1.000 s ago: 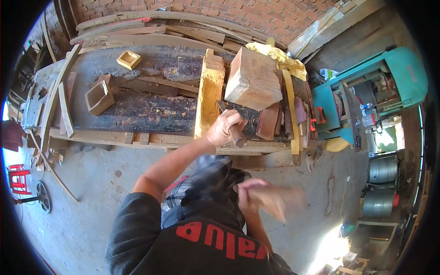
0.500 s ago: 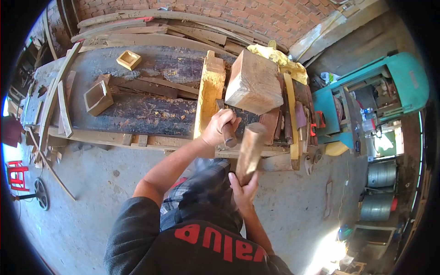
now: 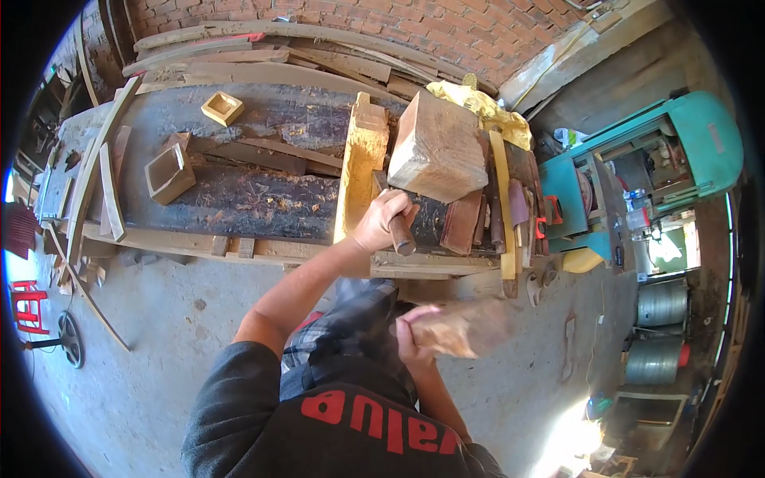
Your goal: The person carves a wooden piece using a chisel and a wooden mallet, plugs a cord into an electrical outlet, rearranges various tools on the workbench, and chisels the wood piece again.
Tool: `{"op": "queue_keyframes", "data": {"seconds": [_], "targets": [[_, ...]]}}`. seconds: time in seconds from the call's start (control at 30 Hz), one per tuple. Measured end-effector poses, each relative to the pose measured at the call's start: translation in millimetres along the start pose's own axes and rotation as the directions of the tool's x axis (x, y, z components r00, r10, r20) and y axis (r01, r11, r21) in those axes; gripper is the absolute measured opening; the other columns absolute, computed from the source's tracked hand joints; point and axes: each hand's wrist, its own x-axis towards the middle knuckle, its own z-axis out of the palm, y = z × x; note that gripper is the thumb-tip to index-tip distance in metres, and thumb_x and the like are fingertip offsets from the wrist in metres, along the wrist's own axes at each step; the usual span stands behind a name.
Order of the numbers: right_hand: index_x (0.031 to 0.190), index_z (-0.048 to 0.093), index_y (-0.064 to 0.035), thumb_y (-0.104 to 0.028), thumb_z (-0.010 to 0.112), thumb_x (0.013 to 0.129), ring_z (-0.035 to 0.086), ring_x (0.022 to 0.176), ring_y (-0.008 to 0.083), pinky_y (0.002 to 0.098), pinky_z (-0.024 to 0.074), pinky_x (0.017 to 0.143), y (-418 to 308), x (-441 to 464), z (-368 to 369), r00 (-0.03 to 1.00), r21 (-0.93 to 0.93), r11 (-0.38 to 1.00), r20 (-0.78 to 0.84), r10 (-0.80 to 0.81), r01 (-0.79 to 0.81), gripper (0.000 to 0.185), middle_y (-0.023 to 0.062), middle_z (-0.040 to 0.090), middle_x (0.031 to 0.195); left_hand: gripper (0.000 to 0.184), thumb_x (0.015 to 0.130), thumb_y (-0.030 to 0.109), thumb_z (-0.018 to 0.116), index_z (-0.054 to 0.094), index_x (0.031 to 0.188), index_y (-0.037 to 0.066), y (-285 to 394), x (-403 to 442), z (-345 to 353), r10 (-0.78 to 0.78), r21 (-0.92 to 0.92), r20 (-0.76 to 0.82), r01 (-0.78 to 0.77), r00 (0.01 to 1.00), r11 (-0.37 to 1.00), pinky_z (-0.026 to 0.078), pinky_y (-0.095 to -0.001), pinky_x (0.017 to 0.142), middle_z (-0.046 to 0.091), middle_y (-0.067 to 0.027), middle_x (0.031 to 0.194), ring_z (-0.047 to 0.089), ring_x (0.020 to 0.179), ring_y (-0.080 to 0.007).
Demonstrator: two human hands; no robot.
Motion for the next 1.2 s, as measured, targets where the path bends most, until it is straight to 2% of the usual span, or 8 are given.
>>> {"op": "queue_keyframes", "data": {"seconds": [0.2, 0.33, 0.53, 0.67, 0.87, 1.07, 1.13, 1.2], "targets": [[0.112, 0.046, 0.007, -0.023, 0.078, 0.079, 0.065, 0.077, 0.0286, 0.04, 0.0506, 0.068, -21.8, 33.5, -0.2, 0.845, 0.25, 0.821, -0.015, 0.534, -0.514, 0.055, 0.0216, 0.063, 0.086, 0.03, 0.077, -0.004, 0.07, 0.043, 0.073, 0.007, -7.6, 5.9, -5.7, -0.047, -0.051, -0.002, 0.047, 0.999, 0.998, 0.041, -0.0381, 0.058, 0.048, -0.0104, 0.068, 0.049, 0.063, -0.0318], [0.115, 0.046, 0.0053, -0.022, 0.077, 0.079, 0.066, 0.083, 0.0294, 0.0399, 0.0514, 0.072, -20.5, 47.6, 10.4, 0.954, 0.051, 0.999, -0.3, 0.022, -0.008, 0.055, 0.0221, 0.063, 0.09, 0.028, 0.068, 0.0, 0.068, 0.042, 0.074, 0.007, -9.8, 10.1, -3.1, -0.085, -0.081, -0.033, 0.082, 0.996, 0.993, 0.042, -0.0401, 0.063, 0.054, -0.0106, 0.069, 0.052, 0.064, -0.035], [0.116, 0.049, 0.0015, -0.02, 0.08, 0.076, 0.065, 0.078, 0.0302, 0.0387, 0.0512, 0.073, -29.3, 74.4, -11.4, 0.94, 0.232, 0.913, 0.027, 0.339, -0.336, 0.054, 0.0153, 0.063, 0.091, 0.02, 0.073, -0.001, 0.065, 0.046, 0.077, 0.004, -9.1, 21.8, -6.5, -0.137, -0.115, -0.041, 0.132, 0.99, 0.985, 0.043, -0.0402, 0.063, 0.052, -0.0132, 0.068, 0.052, 0.065, -0.0347], [0.114, 0.05, 0.0, -0.011, 0.076, 0.079, 0.061, 0.069, 0.0125, 0.0279, 0.0511, 0.064, -57.0, 45.5, -37.9, 0.856, 0.755, 0.422, 0.364, 0.367, -0.502, 0.045, 0.0069, 0.06, 0.084, 0.026, 0.073, -0.003, 0.071, 0.046, 0.073, 0.005, 22.5, 17.6, -14.3, 0.038, -0.035, -0.094, -0.041, 0.995, 0.999, 0.042, -0.0392, 0.059, 0.051, -0.0114, 0.071, 0.052, 0.066, -0.0316], [0.109, 0.051, 0.0024, -0.009, 0.076, 0.079, 0.058, 0.055, 0.0128, 0.0289, 0.0494, 0.053, -35.5, -19.5, -25.2, 0.665, 0.438, 0.533, 0.242, 0.706, -0.724, 0.041, 0.0056, 0.062, 0.077, 0.031, 0.074, -0.005, 0.073, 0.045, 0.073, 0.008, 24.3, -23.4, -24.2, 0.107, 0.1, -0.002, -0.106, 0.994, 0.989, 0.04, -0.0381, 0.057, 0.047, -0.0078, 0.07, 0.048, 0.063, -0.0291], [0.082, 0.053, -0.0045, -0.002, 0.075, 0.077, 0.058, 0.069, 0.0128, 0.0268, 0.0466, 0.067, -58.9, -0.6, -36.3, 0.938, 0.385, 0.883, -0.105, 0.33, -0.268, 0.023, 0.0065, 0.059, 0.075, 0.031, 0.074, -0.004, 0.073, 0.045, 0.074, 0.008, 19.5, -26.2, -25.4, 0.059, 0.099, -0.033, -0.055, 0.998, 0.994, 0.04, -0.0393, 0.057, 0.046, -0.0086, 0.071, 0.047, 0.064, -0.0299], [0.097, 0.059, -0.002, -0.003, 0.076, 0.076, 0.059, 0.074, 0.0186, 0.0352, 0.048, 0.07, 0.3, -29.6, -12.7, 0.98, -0.225, 0.956, 0.112, -0.164, 0.186, 0.028, 0.0101, 0.06, 0.076, 0.031, 0.074, -0.004, 0.073, 0.044, 0.075, 0.009, 18.5, -25.1, -26.4, 0.03, 0.086, -0.074, -0.024, 0.997, 0.996, 0.039, -0.0393, 0.057, 0.046, -0.0086, 0.07, 0.046, 0.064, -0.0299], [0.097, 0.06, 0.0002, -0.004, 0.077, 0.074, 0.06, 0.074, 0.0193, 0.0391, 0.0487, 0.069, -13.6, -7.8, 10.8, 0.892, 0.078, 0.889, 0.009, 0.453, -0.452, 0.029, 0.011, 0.061, 0.078, 0.03, 0.078, 0.003, 0.071, 0.043, 0.074, 0.009, 20.7, -24.8, -31.5, -0.037, 0.055, -0.036, 0.039, 0.999, 0.998, 0.038, -0.0407, 0.061, 0.048, -0.0103, 0.07, 0.049, 0.066, -0.0339]]}}
